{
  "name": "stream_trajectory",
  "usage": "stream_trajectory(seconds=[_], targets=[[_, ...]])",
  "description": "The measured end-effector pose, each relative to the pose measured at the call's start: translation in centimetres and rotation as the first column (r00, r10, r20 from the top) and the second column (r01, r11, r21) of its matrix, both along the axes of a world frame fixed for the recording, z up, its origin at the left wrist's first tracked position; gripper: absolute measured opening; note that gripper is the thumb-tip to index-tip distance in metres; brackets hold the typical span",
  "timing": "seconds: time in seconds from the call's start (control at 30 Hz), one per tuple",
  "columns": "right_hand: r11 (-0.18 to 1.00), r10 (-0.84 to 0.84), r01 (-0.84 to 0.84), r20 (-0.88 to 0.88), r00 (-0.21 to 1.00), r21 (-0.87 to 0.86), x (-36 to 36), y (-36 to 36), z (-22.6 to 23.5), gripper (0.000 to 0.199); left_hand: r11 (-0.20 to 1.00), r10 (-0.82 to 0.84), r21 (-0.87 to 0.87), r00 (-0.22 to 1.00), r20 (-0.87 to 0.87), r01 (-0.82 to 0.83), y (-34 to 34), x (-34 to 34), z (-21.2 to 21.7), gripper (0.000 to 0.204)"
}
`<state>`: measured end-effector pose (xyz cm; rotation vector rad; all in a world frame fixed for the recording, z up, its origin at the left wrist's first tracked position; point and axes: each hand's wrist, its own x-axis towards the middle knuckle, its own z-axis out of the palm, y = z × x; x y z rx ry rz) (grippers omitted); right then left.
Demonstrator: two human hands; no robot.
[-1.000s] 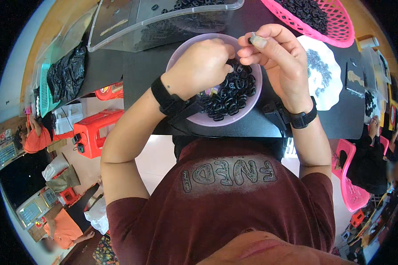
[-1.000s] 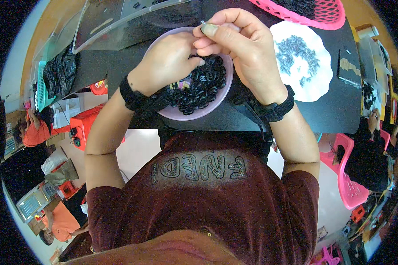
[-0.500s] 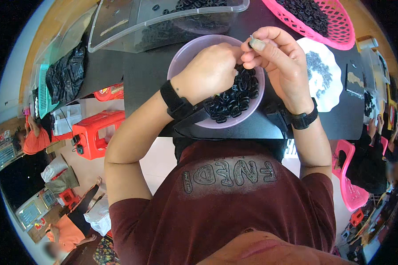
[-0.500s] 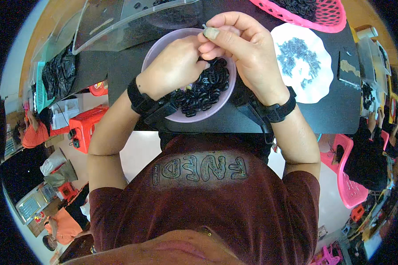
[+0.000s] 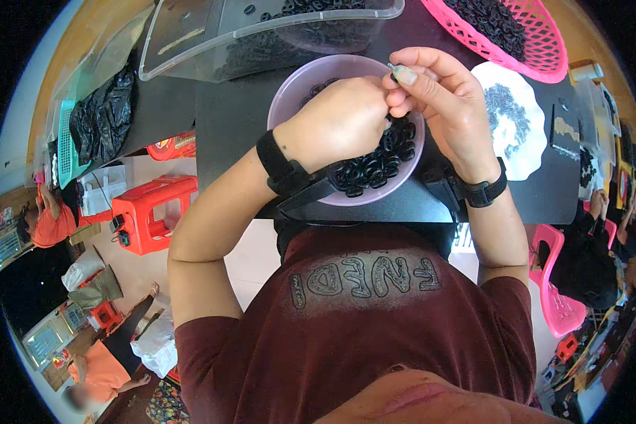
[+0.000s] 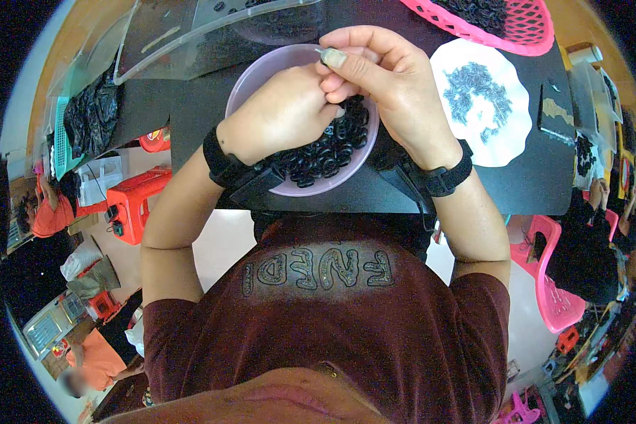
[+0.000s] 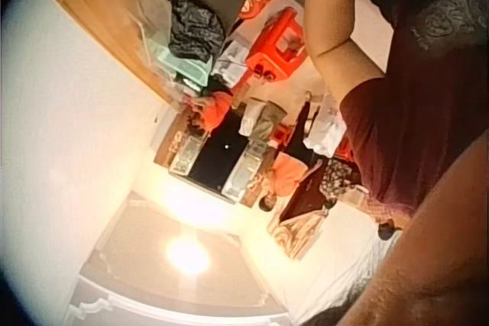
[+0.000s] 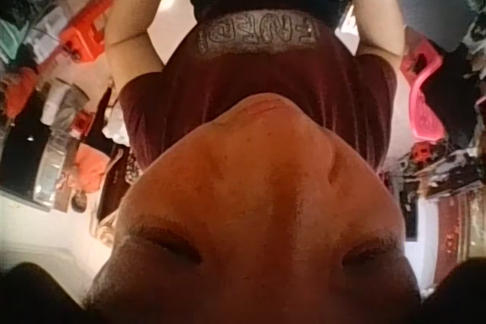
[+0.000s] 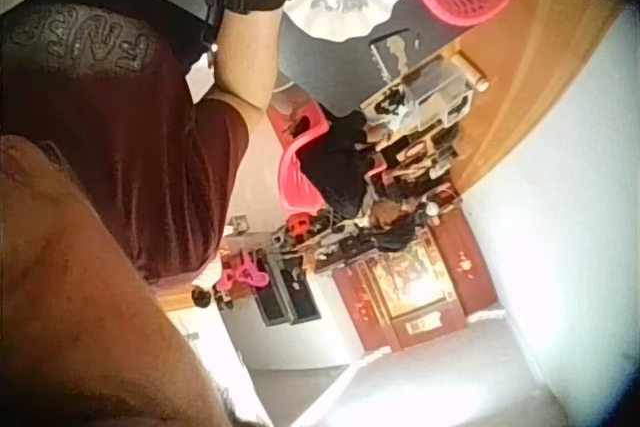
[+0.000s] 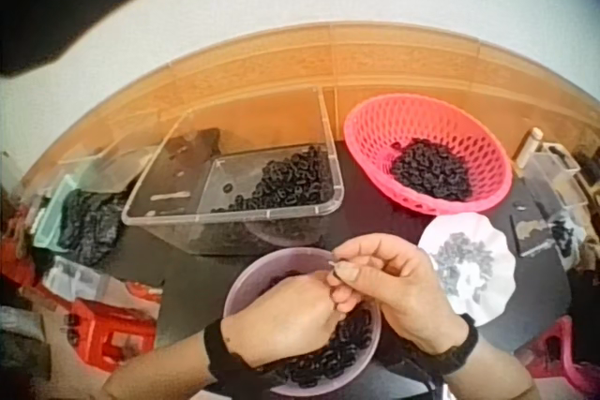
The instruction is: The person assembles cord locks by taking parts from bowls and inserting small springs into the plastic lock bodies by hand.
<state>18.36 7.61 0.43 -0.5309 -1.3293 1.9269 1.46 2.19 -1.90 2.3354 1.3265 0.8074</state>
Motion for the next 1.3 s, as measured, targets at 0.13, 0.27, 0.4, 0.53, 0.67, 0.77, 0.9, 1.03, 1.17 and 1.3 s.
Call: stream_trajectory(seconds=[0.13,0.27,0.4,0.53,0.67,0.77,0.9,1.03,1.17,1.3], targets=[[1.000,0.003,-0.003,-0.035,0.999,-0.012,0.3,0.4,-0.3,0.023,0.991,-0.035,-0.130,0.982,-0.187,0.010,0.0,0.2,1.8,0.016],[1.000,0.001,-0.001,-0.040,0.999,0.008,0.1,0.3,-0.1,0.022,0.990,-0.074,-0.134,0.958,-0.275,0.038,-0.3,-0.2,1.5,0.016],[1.000,0.024,-0.024,-0.052,0.998,0.003,0.3,0.3,0.1,0.023,0.993,-0.083,-0.100,0.959,-0.270,0.058,-0.5,0.4,1.7,0.015],[1.000,-0.006,0.007,-0.058,0.998,0.012,0.3,0.3,0.2,0.023,0.991,-0.060,-0.129,0.961,-0.269,0.026,-0.2,0.4,1.5,0.014],[1.000,-0.021,0.022,-0.047,0.999,0.014,0.3,0.4,0.0,0.024,0.983,-0.011,-0.177,0.959,-0.285,-0.041,-0.3,0.5,1.2,0.012],[0.999,-0.021,0.022,-0.037,0.999,0.025,0.4,0.3,-0.2,0.024,0.985,0.009,-0.166,0.978,-0.210,-0.045,-0.3,0.9,1.4,0.011],[1.000,-0.009,0.010,-0.050,0.999,0.028,0.4,0.5,-0.1,0.024,0.994,-0.005,-0.107,0.990,-0.142,-0.010,-0.3,1.2,1.7,0.012],[0.999,-0.035,0.036,-0.042,0.999,0.019,0.3,0.4,0.1,0.023,0.994,-0.003,-0.106,0.970,-0.243,-0.023,0.0,0.5,0.6,0.011],[0.998,-0.051,0.052,-0.022,0.998,0.029,0.5,0.3,0.4,0.023,0.994,0.020,-0.102,0.984,-0.177,-0.039,0.3,-0.9,1.4,0.012],[0.997,-0.058,0.058,0.001,0.998,0.048,0.4,0.2,0.1,0.023,0.840,0.282,-0.520,0.944,0.170,-0.157,-1.3,-1.7,2.7,0.027]])
